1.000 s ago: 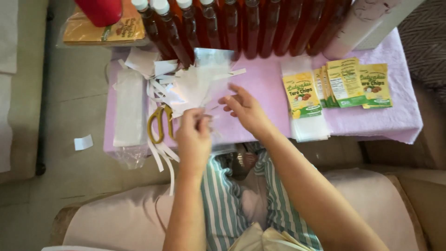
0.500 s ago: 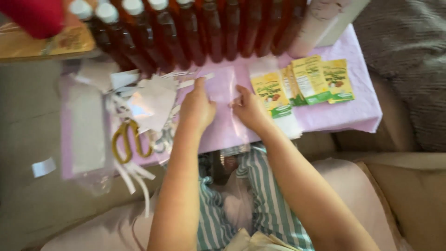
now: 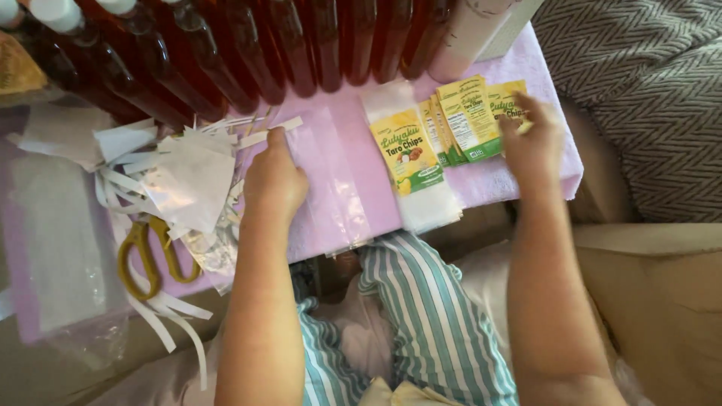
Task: Manually organizing and preparing small packets of taro chips and paper labels on a table for packaging.
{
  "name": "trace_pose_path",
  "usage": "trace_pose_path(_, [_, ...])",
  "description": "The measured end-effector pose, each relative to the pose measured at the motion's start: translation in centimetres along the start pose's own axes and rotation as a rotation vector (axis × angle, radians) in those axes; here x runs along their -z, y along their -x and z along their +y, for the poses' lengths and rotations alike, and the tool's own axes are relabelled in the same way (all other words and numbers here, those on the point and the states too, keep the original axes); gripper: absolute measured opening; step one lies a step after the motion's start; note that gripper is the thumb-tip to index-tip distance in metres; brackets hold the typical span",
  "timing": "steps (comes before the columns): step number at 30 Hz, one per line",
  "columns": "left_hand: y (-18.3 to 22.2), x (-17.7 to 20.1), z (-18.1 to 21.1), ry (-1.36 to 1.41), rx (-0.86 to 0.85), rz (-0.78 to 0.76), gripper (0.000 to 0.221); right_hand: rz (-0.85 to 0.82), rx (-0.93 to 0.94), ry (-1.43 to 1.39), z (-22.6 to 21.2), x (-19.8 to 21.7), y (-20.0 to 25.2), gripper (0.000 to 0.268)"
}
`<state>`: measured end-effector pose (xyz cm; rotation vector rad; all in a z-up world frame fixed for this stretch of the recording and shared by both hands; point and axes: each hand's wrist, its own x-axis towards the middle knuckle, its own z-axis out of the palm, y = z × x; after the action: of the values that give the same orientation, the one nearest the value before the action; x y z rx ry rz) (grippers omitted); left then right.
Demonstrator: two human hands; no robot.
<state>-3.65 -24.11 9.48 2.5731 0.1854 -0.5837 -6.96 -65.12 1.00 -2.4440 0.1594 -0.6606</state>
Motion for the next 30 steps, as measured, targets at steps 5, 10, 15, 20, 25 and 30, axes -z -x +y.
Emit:
trace_pose_path(5, [-0.1, 0.1, -0.1, -0.039, -0.007, 0.039, 0.050, -0.029, -0.239, 0.185, 10.6, 0.1, -1.5, 0.051])
trace_pose_path(10, [-0.5, -0.2, -0.9, -0.048, -0.070, 0.065, 0.040, -0.186, -0.391, 0.305, 3.2, 1.7, -2.5, 0.067])
trace_pose_path(15, [-1.0, 0.1, -1.8, -0.064, -0.105, 0.108, 0.048, -0.129, -0.431, 0.218, 2.4, 2.2, -2.4, 0.055])
trace_pose_path(20, [-0.1, 1.5, -1.9, 0.025, -0.022, 0.100, 0.056, -0.074, -0.594, -0.129, 1.0, 3.0, -2.3, 0.035])
trace_pose_path(25, [-0.1, 1.7, -2.2, 0.024, -0.052, 0.116, 0.056, -0.096, -0.557, -0.341, 3.1, 3.4, -2.4, 0.033])
trace_pose_path(30, [0.6, 2.3, -1.9, 0.053, -0.035, 0.097, 0.058, -0.094, -0.523, -0.234, 1.2, 4.9, -2.2, 0.022])
